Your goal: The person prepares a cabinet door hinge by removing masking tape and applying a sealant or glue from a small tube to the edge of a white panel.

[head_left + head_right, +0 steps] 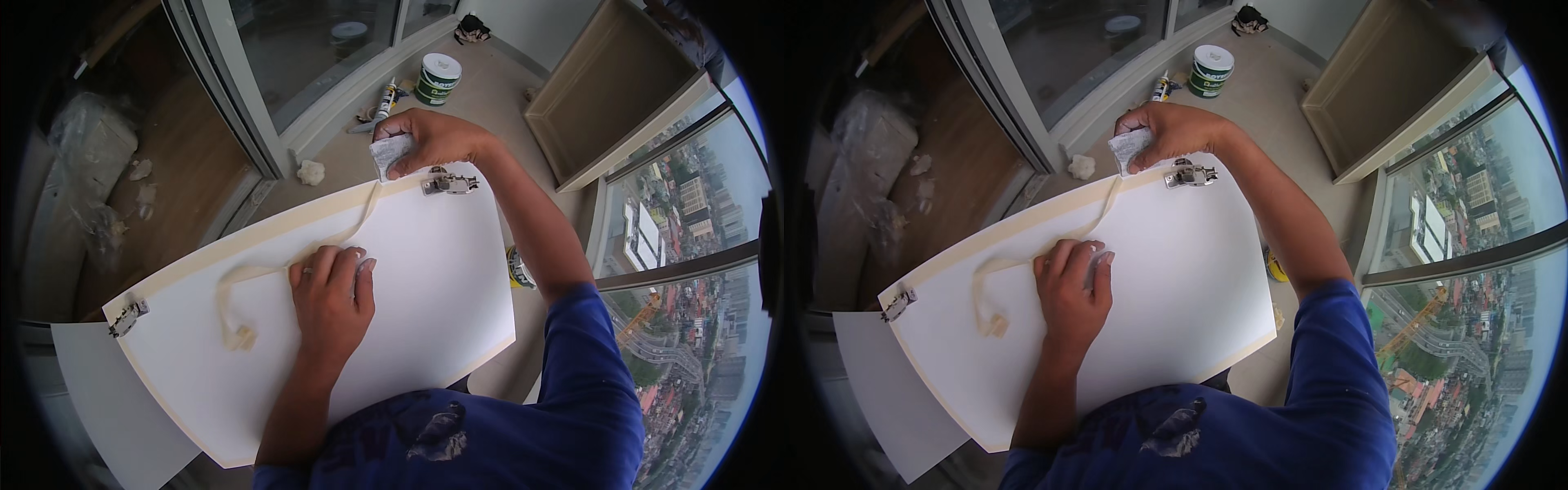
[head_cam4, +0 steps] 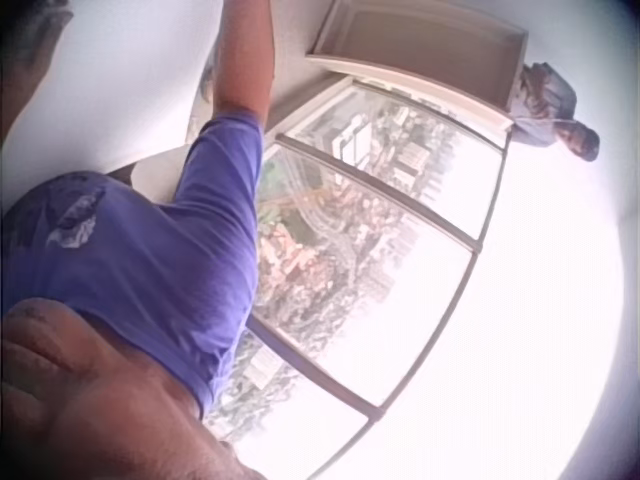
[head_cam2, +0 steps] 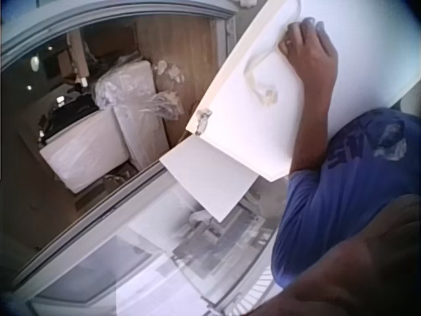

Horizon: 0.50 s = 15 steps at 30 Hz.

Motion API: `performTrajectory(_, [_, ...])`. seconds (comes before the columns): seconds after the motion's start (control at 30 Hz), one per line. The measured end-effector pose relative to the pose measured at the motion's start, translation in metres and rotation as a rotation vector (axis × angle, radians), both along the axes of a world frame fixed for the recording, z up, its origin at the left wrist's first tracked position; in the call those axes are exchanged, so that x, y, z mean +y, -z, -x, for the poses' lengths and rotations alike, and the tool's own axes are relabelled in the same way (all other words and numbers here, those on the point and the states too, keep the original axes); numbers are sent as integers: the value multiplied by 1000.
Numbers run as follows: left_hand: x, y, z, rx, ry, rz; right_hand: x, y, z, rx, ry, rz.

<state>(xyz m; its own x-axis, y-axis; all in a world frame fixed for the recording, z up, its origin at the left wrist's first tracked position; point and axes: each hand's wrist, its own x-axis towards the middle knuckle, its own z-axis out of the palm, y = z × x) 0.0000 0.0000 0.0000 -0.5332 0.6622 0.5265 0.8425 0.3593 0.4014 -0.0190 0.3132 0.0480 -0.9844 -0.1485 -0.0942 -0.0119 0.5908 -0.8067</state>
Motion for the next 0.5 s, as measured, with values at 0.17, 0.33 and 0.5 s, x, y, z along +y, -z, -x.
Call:
performTrajectory(0.17, [15,12,-19,-59,-21,-59,51,-4,-29,-160,62,-91])
performTrajectory(0.33, [17,10,-16,-39,-26,-46,92,-5,-53,-118,169,-58])
performTrajectory(0.5, [19,12,-15,-32,-19,-59,34,-5,-16,-34,-8,-100])
